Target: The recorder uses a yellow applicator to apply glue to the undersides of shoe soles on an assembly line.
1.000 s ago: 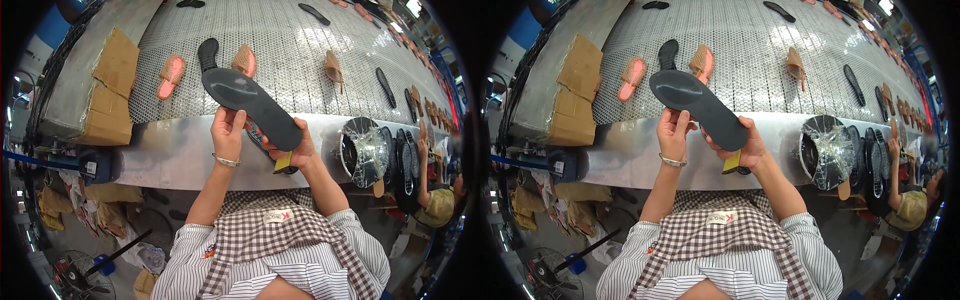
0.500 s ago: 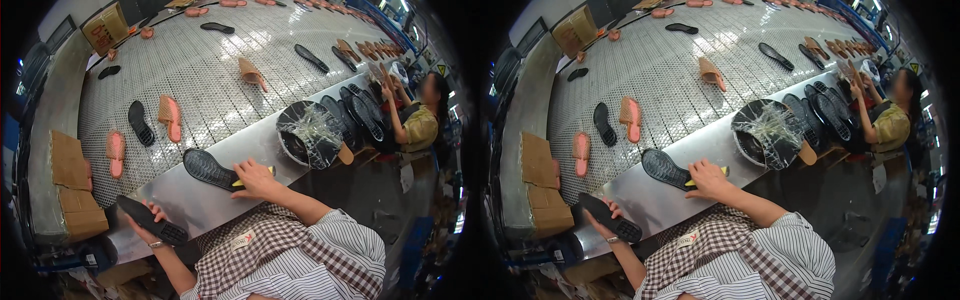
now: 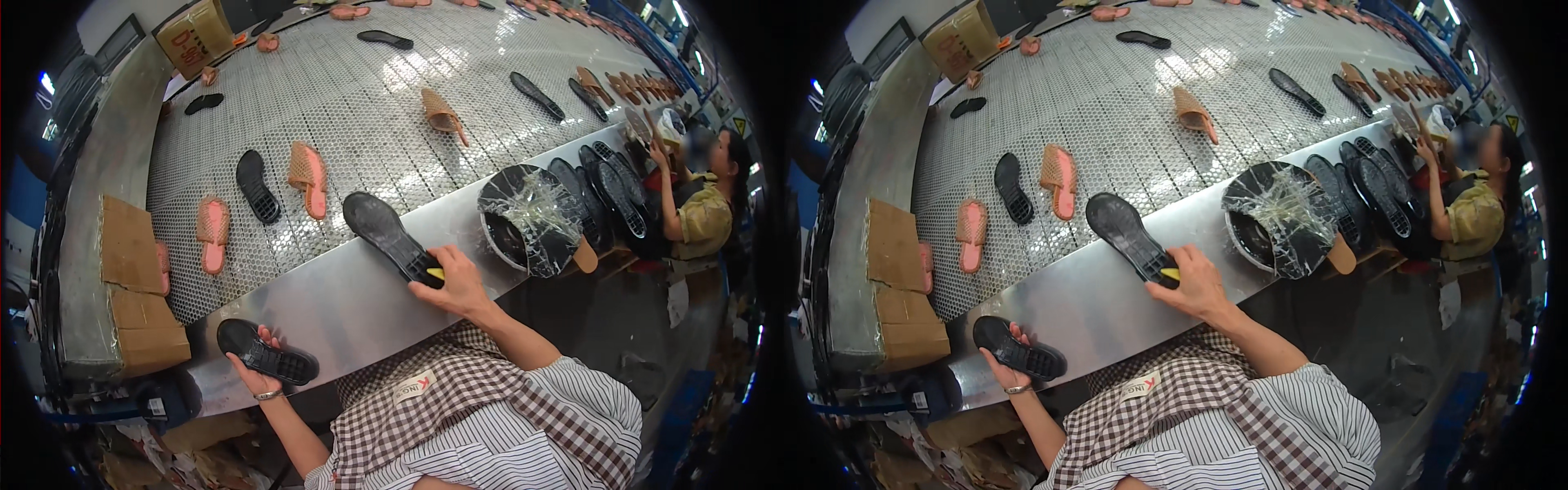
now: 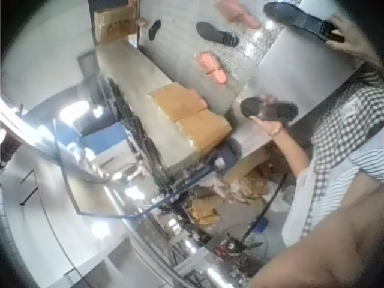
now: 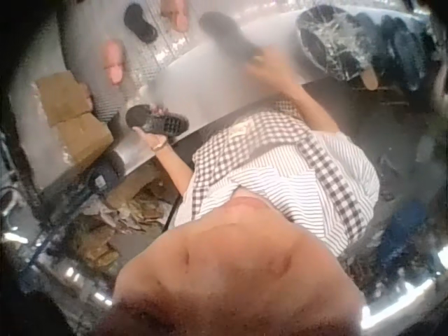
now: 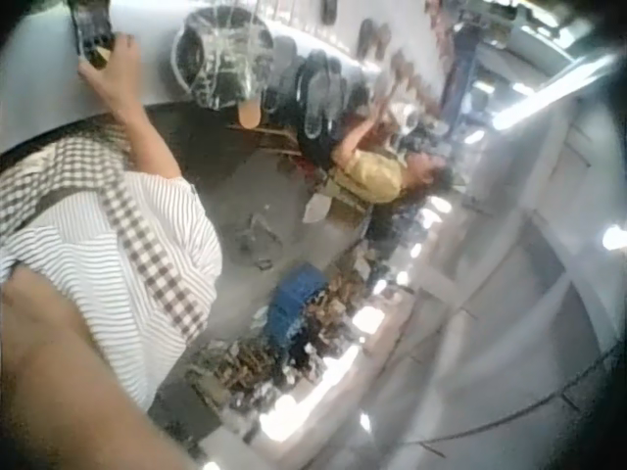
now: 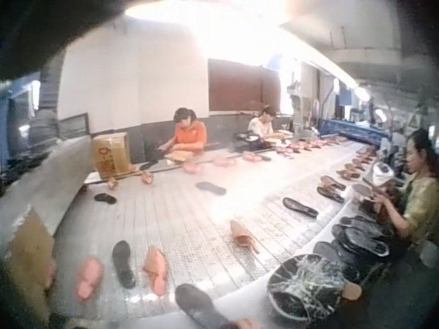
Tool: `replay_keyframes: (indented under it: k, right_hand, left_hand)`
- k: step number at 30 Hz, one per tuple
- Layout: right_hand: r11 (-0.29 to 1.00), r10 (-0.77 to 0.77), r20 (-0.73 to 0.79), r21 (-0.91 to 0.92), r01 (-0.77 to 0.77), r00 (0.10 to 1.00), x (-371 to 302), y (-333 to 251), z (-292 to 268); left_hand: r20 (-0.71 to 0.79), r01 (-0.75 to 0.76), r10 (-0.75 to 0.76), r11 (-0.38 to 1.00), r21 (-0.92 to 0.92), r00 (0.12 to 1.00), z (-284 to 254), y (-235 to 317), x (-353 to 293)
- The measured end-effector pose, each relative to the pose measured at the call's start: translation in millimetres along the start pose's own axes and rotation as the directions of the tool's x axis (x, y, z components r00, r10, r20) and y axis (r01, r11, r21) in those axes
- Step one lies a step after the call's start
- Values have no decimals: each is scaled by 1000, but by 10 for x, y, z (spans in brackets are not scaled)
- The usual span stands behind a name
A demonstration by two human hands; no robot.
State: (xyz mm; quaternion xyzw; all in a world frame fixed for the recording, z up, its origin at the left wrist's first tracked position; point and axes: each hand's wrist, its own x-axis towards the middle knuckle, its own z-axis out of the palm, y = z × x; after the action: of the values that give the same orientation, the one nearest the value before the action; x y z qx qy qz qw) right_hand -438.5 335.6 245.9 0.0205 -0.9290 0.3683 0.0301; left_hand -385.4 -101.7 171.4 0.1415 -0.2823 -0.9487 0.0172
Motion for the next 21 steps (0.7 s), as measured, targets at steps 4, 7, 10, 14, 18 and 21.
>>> replay_keyframes:
  k: [4,7,10,14,18,21]
  right_hand:
    - [998,-1,-247,-60,-14,969,574,-135,-47]
    - [984,-38,-412,-171,-37,910,978,-122,-73]
    - [966,-170,-412,-250,68,895,1049,-364,-59]
    - [937,-221,6,-276,214,975,671,-454,144]
    - [899,-78,383,-372,231,921,292,-151,223]
    - [883,-102,356,-398,249,929,155,-76,289]
  left_hand:
    - [-14,46,-46,999,3,999,19,19,-10]
    - [-89,-51,54,998,40,995,205,-101,19]
    - [-239,-86,126,981,172,963,-189,-26,42]
    - [-13,-144,620,203,968,784,-496,153,66]
    - [343,364,741,-610,704,578,301,108,-37]
    - [444,-108,584,-519,848,680,454,213,36]
